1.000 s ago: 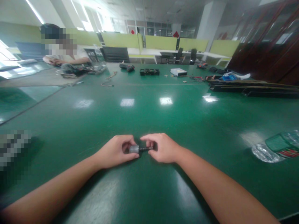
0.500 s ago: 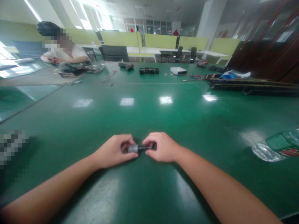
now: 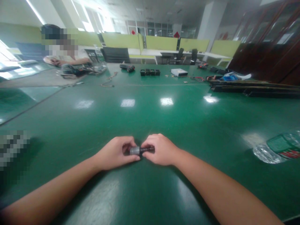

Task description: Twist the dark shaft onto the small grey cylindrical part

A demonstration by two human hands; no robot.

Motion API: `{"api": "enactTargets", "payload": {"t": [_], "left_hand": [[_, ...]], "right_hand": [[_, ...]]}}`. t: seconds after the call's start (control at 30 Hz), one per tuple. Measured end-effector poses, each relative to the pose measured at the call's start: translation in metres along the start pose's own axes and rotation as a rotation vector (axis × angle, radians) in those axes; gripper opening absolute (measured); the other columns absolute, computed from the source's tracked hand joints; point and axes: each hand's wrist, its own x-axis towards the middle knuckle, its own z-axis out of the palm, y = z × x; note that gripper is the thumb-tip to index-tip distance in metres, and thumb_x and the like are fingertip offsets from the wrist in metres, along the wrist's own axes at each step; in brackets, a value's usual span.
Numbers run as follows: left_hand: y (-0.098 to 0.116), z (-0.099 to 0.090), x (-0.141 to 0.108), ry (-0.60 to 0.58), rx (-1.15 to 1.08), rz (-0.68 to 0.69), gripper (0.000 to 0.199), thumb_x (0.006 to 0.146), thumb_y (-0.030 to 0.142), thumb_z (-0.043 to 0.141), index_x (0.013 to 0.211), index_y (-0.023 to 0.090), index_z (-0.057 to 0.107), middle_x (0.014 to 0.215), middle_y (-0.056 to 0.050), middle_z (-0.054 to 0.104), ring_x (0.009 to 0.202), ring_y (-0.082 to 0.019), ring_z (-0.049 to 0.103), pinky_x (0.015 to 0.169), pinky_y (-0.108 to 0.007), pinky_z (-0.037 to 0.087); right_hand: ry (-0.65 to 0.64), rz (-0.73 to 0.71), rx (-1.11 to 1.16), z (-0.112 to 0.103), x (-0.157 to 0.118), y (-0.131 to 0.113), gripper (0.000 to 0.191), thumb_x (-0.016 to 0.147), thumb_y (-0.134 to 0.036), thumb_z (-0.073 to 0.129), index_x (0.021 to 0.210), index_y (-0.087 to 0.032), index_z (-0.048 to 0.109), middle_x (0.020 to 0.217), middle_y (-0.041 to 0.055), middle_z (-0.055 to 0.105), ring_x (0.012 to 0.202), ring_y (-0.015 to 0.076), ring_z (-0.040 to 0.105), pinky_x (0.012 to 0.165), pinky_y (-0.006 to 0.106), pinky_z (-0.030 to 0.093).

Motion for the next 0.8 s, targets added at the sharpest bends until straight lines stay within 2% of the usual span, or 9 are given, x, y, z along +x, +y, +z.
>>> {"api": "enactTargets", "payload": {"t": [0.43, 0.8], "left_hand": [[0.0017, 0.0000, 0.0002, -0.007, 0.050, 0.030, 0.034, 0.080, 0.052, 0.069, 0.081, 0.019, 0.063, 0.070, 0.001, 0.063, 0.062, -0.014, 0.054, 0.056, -0.023, 0.033], [0.0021, 0.0008, 0.0000, -0.007, 0.056, 0.016, 0.033, 0.080, 0.050, 0.069, 0.084, 0.019, 0.062, 0.072, 0.002, 0.063, 0.063, -0.014, 0.055, 0.057, -0.024, 0.034]], "right_hand": [[-0.008, -0.046, -0.027, 0.0007, -0.0002, 0.0025, 0.011, 0.084, -0.022, 0.071, 0.095, -0.020, 0.073, 0.090, 0.0021, 0.073, 0.086, 0.0172, 0.066, 0.083, 0.031, 0.042], [0.009, -0.077, -0.024, 0.0010, 0.0001, 0.0051, 0.006, 0.083, -0.021, 0.072, 0.089, -0.019, 0.074, 0.083, 0.0006, 0.072, 0.077, 0.0145, 0.063, 0.075, 0.027, 0.042]]}}
